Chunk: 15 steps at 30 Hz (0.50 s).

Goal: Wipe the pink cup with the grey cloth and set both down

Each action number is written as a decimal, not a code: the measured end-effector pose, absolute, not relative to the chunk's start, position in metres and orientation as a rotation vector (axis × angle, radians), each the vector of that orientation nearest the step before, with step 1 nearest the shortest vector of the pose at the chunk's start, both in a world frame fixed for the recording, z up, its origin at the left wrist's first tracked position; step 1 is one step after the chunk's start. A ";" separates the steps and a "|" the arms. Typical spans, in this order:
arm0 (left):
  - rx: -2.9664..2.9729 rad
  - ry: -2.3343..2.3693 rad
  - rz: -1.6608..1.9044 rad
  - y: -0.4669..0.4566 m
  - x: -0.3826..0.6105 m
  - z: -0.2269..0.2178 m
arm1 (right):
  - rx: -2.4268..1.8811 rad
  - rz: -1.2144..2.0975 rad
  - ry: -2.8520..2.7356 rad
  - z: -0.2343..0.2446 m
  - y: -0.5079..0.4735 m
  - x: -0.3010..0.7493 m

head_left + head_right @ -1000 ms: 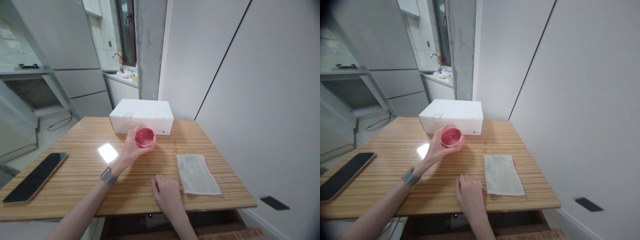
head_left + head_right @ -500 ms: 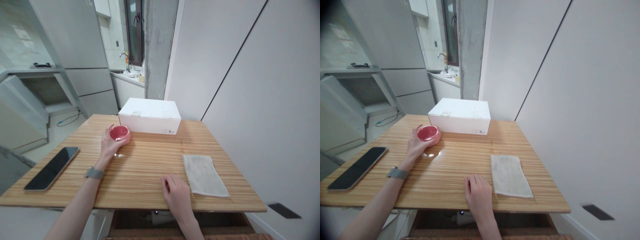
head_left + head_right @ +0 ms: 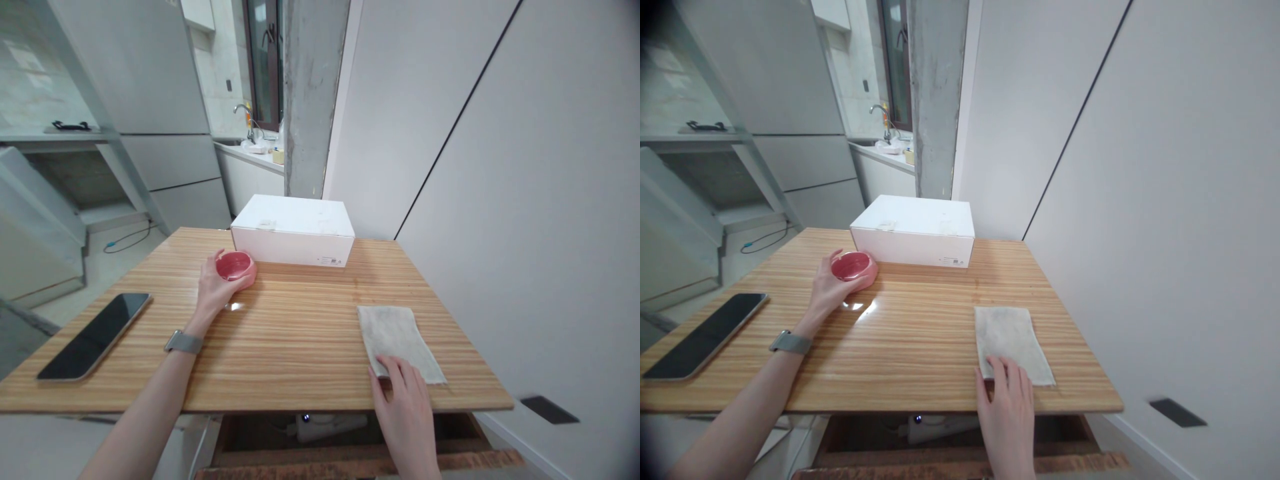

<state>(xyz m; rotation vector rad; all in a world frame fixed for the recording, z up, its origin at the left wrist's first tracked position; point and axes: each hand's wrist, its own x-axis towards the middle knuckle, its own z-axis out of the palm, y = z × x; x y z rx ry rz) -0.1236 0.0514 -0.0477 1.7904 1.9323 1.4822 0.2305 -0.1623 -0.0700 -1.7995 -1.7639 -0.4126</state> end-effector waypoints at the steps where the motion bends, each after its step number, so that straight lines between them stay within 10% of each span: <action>1: 1.794 1.942 1.469 0.052 -0.124 -0.048 | -1.789 -0.418 -1.772 -0.072 -0.164 0.231; 15: 1.845 1.602 1.122 -0.053 -0.035 -0.004 | -1.632 -0.212 -1.564 -0.042 -0.153 0.182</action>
